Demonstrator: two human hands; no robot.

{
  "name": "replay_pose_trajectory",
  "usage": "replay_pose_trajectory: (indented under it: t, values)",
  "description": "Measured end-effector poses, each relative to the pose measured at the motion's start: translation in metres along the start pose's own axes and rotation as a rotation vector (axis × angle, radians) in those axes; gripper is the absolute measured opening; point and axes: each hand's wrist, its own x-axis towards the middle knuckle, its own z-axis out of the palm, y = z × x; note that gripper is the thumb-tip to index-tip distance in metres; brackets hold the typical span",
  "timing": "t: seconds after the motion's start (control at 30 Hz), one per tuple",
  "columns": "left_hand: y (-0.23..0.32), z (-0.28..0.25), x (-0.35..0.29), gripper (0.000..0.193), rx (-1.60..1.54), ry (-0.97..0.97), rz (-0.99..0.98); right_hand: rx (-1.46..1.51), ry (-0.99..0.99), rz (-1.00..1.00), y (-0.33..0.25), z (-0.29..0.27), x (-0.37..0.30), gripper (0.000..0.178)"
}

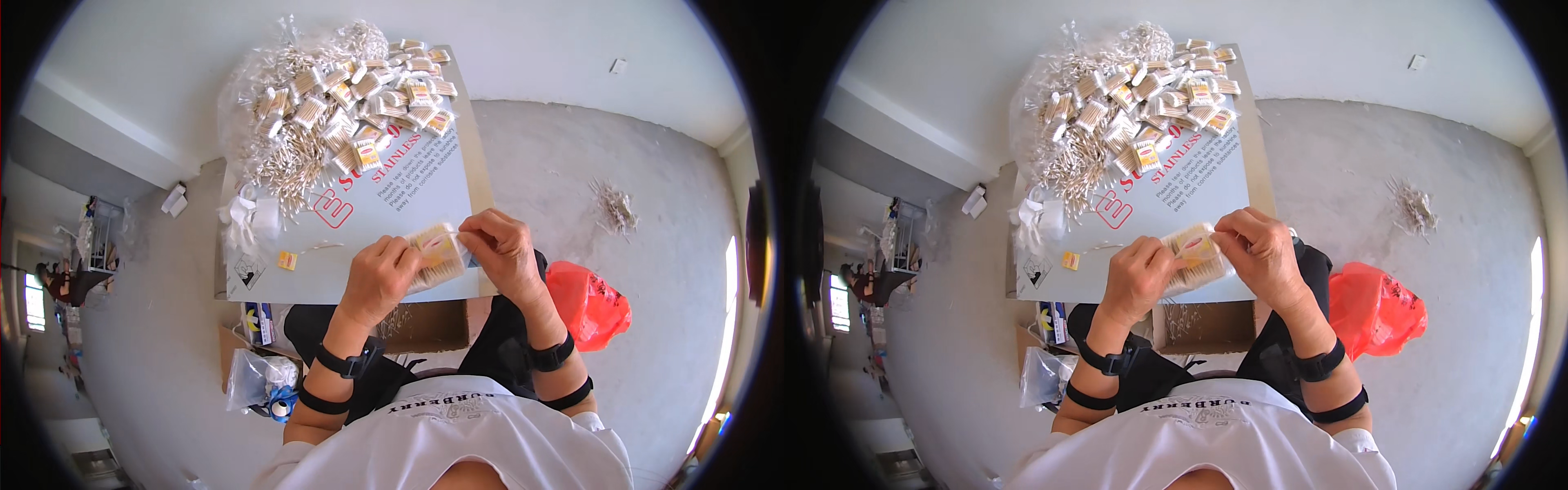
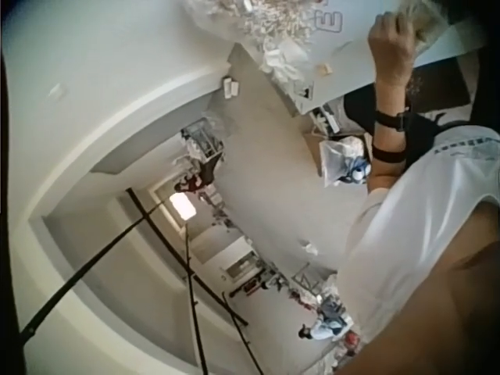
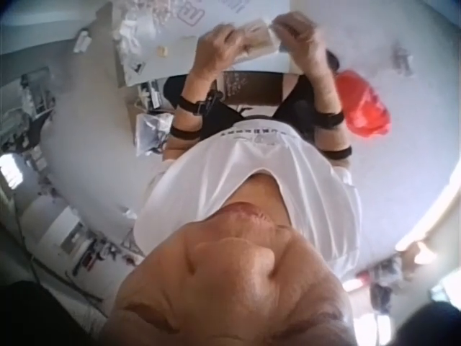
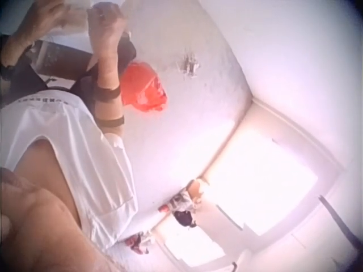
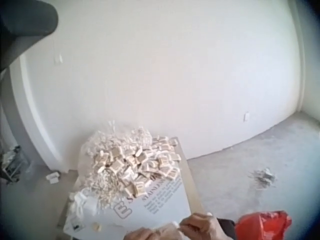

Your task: Packaging small containers of cotton swabs into a clear plastic bag at a workstation.

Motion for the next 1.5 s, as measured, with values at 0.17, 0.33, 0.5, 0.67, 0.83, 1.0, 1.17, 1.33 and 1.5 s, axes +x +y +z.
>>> replay_pose_trajectory:
  t: [0.17,0.33,0.5,0.67,0.83,1.0,1.17,1.33,1.5]
  values:
    - [0.01,-0.008,-0.005,0.021,-0.016,-0.006,-0.012,-0.193,-0.042,-0.026,-0.015,0.005,0.001,0.015]
    - [0.023,-0.033,-0.005,0.017,0.022,-0.223,-0.077,-0.412,0.032,-0.135,-0.011,0.011,0.004,0.008]
    - [0.027,-0.039,-0.007,0.015,0.032,-0.09,0.099,-0.635,0.05,-0.003,-0.021,0.011,0.009,0.005]
    - [-0.001,-0.058,-0.004,0.026,-0.445,0.028,-0.076,-0.509,0.051,-0.025,-0.027,0.008,0.008,0.006]
    - [-0.145,-0.024,0.028,0.019,-0.283,0.152,-0.394,-0.219,-0.024,0.078,-0.024,0.003,0.007,0.013]
    - [-0.312,0.036,0.043,0.047,0.188,0.144,-0.391,-0.052,-0.16,0.031,-0.019,-0.007,0.012,0.016]
    - [-0.345,0.073,0.085,0.055,0.38,0.074,-0.54,-0.039,-0.198,0.041,-0.006,-0.015,0.015,0.018]
    - [-0.356,0.078,0.088,0.051,0.523,0.015,-0.567,-0.063,-0.222,-0.026,-0.003,-0.016,0.017,0.019]
    - [-0.333,0.058,0.064,0.048,0.351,0.335,-0.448,-0.089,-0.202,-0.024,-0.01,-0.009,0.016,0.016]
